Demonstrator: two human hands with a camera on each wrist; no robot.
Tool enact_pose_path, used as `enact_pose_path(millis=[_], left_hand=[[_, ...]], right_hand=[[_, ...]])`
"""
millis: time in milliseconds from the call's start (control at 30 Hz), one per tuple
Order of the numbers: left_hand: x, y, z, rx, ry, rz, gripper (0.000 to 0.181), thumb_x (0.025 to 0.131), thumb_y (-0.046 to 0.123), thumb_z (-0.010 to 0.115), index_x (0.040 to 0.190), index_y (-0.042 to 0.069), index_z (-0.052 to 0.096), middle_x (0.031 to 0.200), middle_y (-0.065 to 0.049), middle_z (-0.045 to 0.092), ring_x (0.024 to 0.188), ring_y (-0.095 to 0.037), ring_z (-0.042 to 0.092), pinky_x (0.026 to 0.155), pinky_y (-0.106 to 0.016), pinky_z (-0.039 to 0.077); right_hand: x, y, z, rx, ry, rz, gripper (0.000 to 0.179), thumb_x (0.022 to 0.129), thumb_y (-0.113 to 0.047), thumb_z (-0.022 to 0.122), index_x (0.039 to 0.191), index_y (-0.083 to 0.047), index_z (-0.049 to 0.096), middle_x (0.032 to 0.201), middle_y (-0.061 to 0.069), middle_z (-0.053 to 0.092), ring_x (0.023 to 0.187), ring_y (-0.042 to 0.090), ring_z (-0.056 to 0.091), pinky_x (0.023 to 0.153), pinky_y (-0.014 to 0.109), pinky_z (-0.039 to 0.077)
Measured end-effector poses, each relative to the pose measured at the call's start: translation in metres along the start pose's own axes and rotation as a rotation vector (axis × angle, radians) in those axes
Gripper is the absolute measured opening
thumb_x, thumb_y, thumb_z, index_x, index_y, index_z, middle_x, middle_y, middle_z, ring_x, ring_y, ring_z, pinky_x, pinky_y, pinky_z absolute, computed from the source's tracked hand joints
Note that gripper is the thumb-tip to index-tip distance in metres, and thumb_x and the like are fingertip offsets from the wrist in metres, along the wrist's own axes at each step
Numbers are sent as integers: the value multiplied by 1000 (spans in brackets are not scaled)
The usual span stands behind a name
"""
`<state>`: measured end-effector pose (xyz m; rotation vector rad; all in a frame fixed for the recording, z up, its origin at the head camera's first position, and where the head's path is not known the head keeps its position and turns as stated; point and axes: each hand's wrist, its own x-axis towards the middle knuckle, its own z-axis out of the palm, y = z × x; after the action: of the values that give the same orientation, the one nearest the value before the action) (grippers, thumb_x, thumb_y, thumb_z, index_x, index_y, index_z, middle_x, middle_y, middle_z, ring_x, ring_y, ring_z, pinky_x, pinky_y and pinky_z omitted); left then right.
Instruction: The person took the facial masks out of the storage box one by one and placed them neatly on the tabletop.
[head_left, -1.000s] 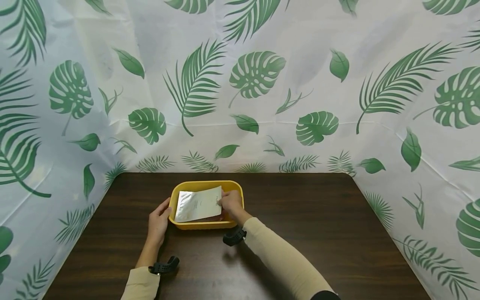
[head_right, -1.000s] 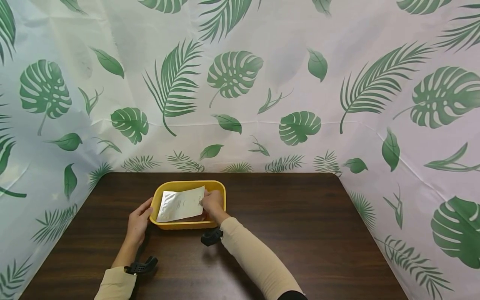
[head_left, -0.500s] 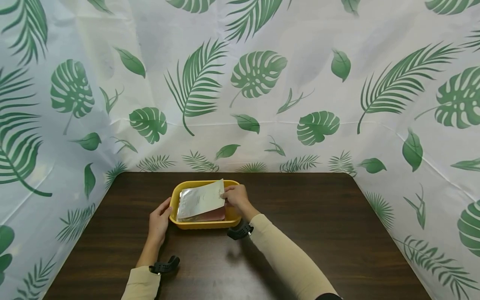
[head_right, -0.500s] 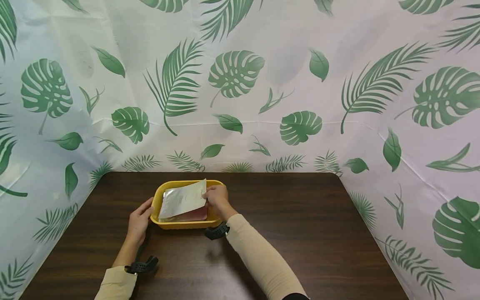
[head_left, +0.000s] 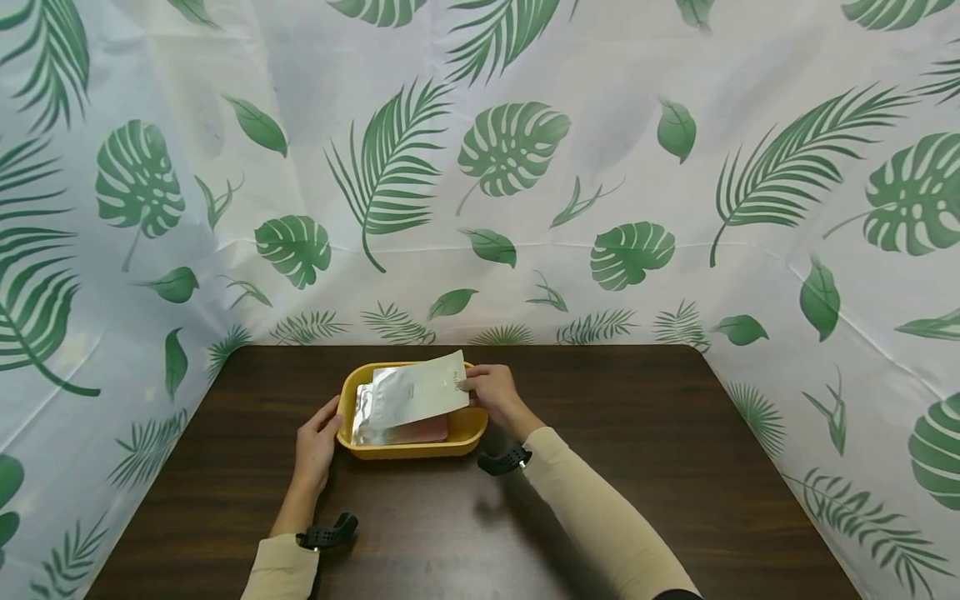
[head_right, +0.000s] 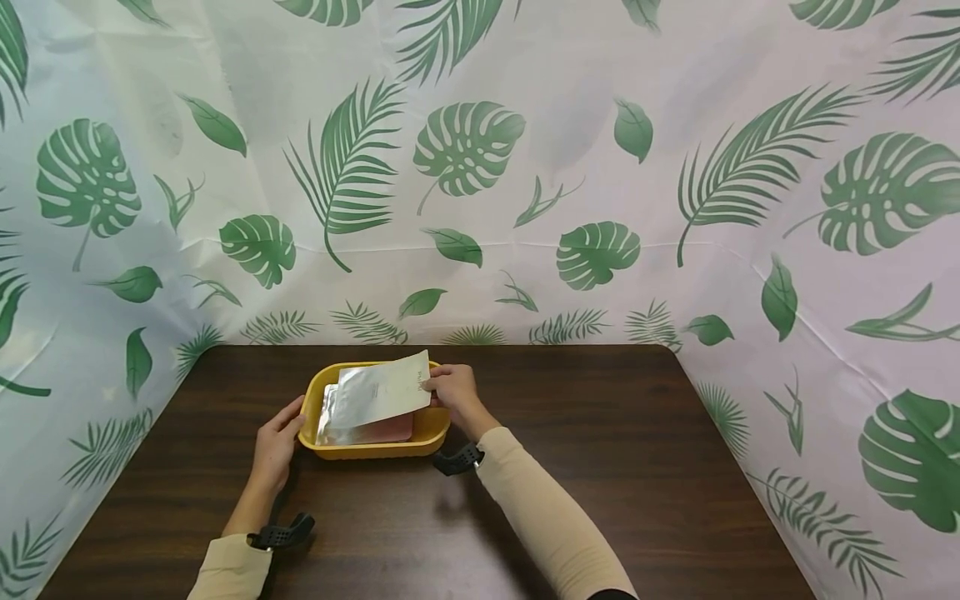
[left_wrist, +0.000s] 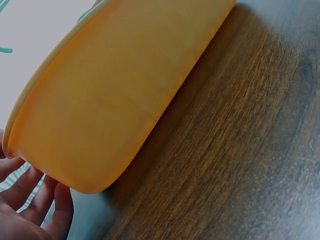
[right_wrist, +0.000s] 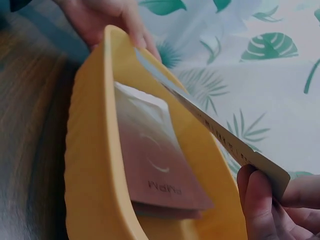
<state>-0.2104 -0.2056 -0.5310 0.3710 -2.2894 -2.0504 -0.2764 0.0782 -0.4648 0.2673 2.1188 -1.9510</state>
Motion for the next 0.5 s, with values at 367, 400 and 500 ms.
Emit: enact_pose_path(millis=[367,400,500], left_hand=[[1,-1,-1,-20,4,1,45,104,13,44,148,3,39,155,-16,37,142,-27,34,78,2,40],[1,-1,-1,-25,2,0,45,104,13,44,148,3,39,155,-16,37,142,-27,35,78,1,41],[2,-1,-2,-36,-6,0,45,104,12,44,148,3,39,155,-17,37,141,-27,35,78,0,42]], right_hand=[[4,-1,-26,18,4,-12,26,87,1,65,113,7,66,103,17,67,67,15,61,56,23,52],[4,-1,-28,17,6,-11,26,87,1,65,113,7,66,104,17,67,67,15,61,56,23,52],[5,-2,-35,18,7,-13,27,88,1,65,114,7,65,104,17,66,66,15,60,56,23,50]])
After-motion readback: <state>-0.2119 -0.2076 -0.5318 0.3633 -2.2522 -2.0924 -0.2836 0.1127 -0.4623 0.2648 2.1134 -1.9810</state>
